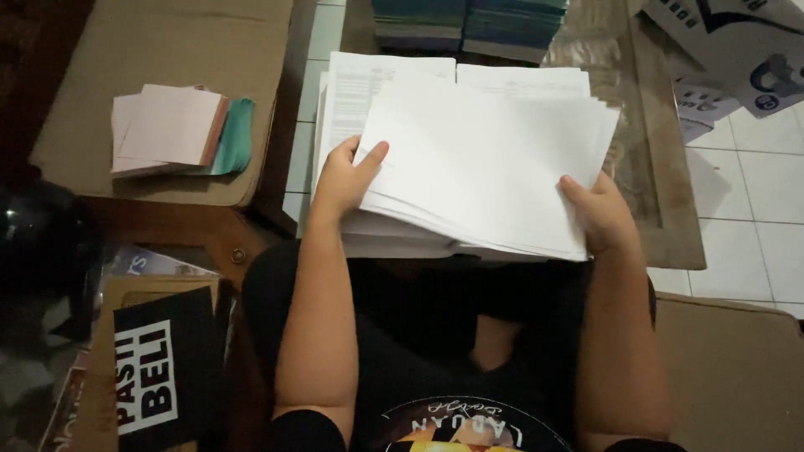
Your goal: Flipping through a large stack of printed documents to inspect or count them.
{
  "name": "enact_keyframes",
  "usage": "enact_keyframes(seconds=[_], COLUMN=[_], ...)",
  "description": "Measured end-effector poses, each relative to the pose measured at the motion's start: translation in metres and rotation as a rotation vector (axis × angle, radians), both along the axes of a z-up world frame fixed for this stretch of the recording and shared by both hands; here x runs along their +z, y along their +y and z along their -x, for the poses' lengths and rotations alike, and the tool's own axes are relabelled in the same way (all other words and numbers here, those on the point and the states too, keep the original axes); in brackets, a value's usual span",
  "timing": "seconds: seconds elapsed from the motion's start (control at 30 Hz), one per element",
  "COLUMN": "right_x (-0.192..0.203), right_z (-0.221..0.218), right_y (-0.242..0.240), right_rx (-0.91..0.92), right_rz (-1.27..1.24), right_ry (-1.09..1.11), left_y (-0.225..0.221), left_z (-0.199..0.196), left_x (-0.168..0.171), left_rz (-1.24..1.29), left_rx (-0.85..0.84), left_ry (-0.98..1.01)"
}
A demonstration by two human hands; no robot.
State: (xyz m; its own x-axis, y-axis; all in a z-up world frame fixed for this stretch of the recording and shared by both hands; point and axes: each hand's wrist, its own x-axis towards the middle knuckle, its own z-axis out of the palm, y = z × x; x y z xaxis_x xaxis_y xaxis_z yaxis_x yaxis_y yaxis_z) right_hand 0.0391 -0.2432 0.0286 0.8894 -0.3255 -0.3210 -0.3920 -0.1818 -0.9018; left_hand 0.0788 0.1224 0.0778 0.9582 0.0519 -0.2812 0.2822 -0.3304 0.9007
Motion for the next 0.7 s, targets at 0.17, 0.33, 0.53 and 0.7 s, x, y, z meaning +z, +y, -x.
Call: enact_keyframes(seconds=[0.17, 0.33, 0.53, 0.7], right_x=[0.043, 0.060, 0.063, 0.054], right_z=[0.012, 0.022, 0.035, 0.032], right_y=[0.026, 0.024, 0.011, 0.022], right_rx=[0.003, -0.067, 0.076, -0.009], right_rz=[0.136, 0.068, 0.005, 0.126], right_ry=[-0.062, -0.480, -0.699, -0.508], left_y=[0.013, 0.003, -0.006, -0.010], left_z=[-0.007, 0.027, 0.057, 0.041], left_x=[-0.043, 0.005, 0.032, 0.007], left_rz=[0.043, 0.232, 0.225, 0.266], left_rx=[-0.161, -0.127, -0.064, -0.028], left_ry=[-0.297, -0.504, -0.708, -0.793])
